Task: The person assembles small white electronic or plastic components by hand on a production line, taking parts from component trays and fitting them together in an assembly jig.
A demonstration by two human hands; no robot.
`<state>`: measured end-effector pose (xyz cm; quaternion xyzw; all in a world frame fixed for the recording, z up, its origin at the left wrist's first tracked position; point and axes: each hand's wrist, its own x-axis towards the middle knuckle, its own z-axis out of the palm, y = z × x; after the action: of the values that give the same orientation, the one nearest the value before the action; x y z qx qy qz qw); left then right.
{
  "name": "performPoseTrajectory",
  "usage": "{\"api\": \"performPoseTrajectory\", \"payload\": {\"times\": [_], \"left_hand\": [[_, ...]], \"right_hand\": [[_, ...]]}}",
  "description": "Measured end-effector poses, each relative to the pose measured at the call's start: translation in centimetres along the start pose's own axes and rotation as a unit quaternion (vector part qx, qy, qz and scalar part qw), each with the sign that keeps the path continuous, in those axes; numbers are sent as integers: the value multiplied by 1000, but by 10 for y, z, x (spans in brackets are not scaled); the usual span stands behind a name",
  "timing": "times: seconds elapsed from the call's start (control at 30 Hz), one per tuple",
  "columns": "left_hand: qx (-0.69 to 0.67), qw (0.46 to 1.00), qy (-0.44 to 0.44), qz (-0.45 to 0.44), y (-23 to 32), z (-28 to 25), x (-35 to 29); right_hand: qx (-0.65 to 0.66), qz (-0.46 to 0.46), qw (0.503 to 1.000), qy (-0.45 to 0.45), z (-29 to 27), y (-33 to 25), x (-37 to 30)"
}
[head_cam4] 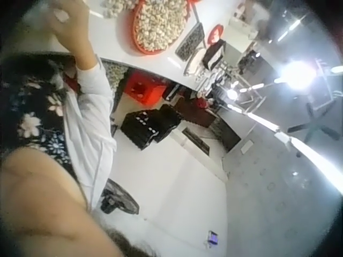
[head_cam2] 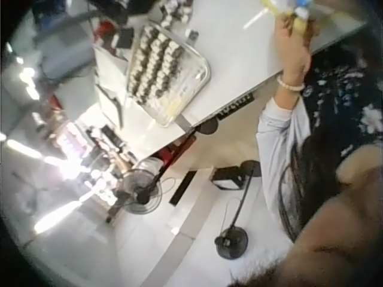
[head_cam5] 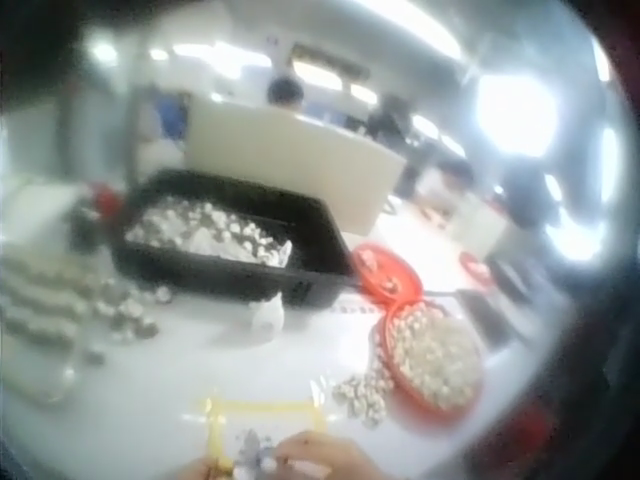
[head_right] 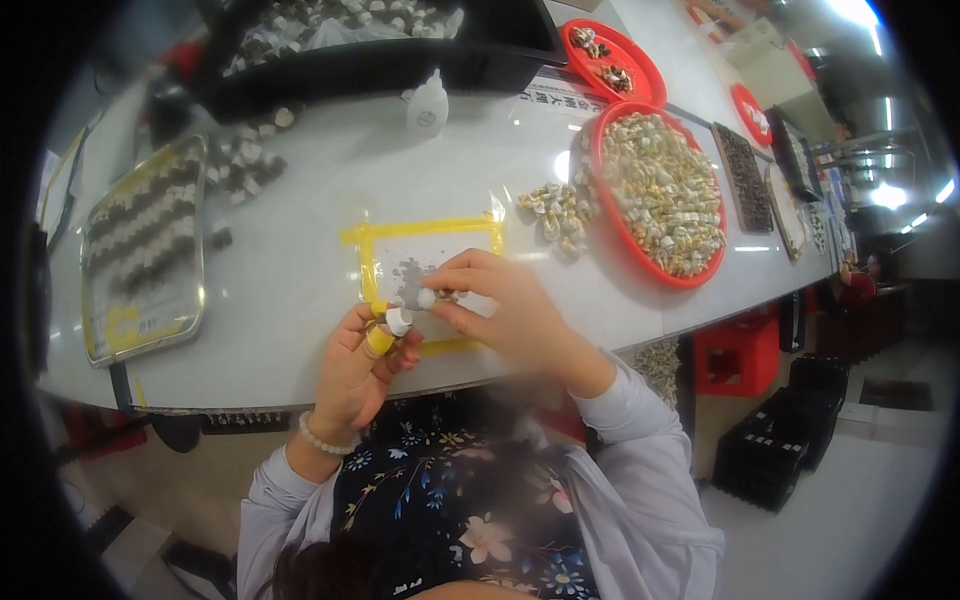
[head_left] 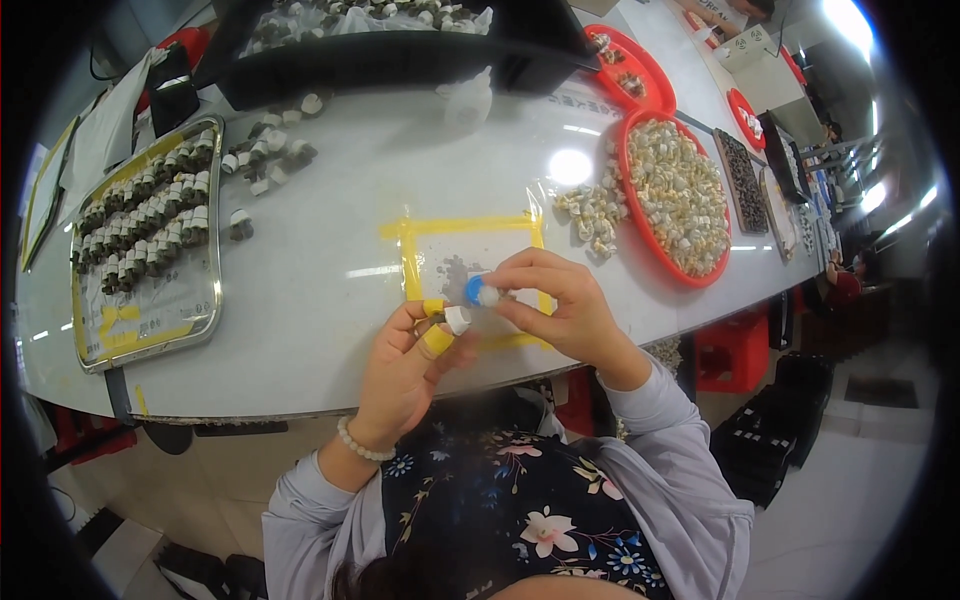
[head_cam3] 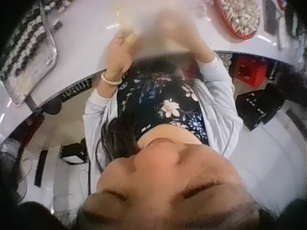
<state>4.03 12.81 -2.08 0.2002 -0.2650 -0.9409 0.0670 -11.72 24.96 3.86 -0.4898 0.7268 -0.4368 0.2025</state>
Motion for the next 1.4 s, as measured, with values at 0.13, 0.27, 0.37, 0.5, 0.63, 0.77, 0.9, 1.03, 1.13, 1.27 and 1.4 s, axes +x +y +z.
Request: {"api": "performPoseTrajectory", "payload": {"times": [0.13, 0.27, 0.37, 0.5, 0.63, 0.77, 0.9, 1.03, 1.13, 1.27, 1.4], "left_hand": [[4, 1000, -5, 21, -2, 4, 0], [20, 999, -2, 34, -4, 4, 0], [26, 999, 0, 44, -6, 4, 1], [68, 994, -7, 81, -14, 4, -1], [119, 988, 10, 95, -18, 3, -1], [129, 991, -12, 44, -11, 1, 1], [153, 988, -14, 4, 10, 0, -5], [260, 913, 101, 297, 75, -46, -25], [383, 783, 262, 415, 146, -91, -42], [573, 538, 433, 442, 241, -167, -78], [642, 393, 534, 384, 293, -211, -97]], "right_hand": [[52, 0, 998, -31, 3, -7, 0], [52, 9, 998, -37, 4, -8, 0], [55, 8, 998, -40, 5, -5, -2], [56, 10, 997, -44, 6, -7, -6], [74, 37, 995, -48, 6, -6, -9], [90, 31, 995, -41, 2, 5, -17], [3, 43, 999, -8, -19, 15, -21], [-312, 33, 934, 172, -61, 50, -36], [-359, 74, 918, 150, -70, 52, -45], [-288, 80, 945, 134, -53, 54, -42], [-114, 99, 983, 105, -32, 38, -28]]}}
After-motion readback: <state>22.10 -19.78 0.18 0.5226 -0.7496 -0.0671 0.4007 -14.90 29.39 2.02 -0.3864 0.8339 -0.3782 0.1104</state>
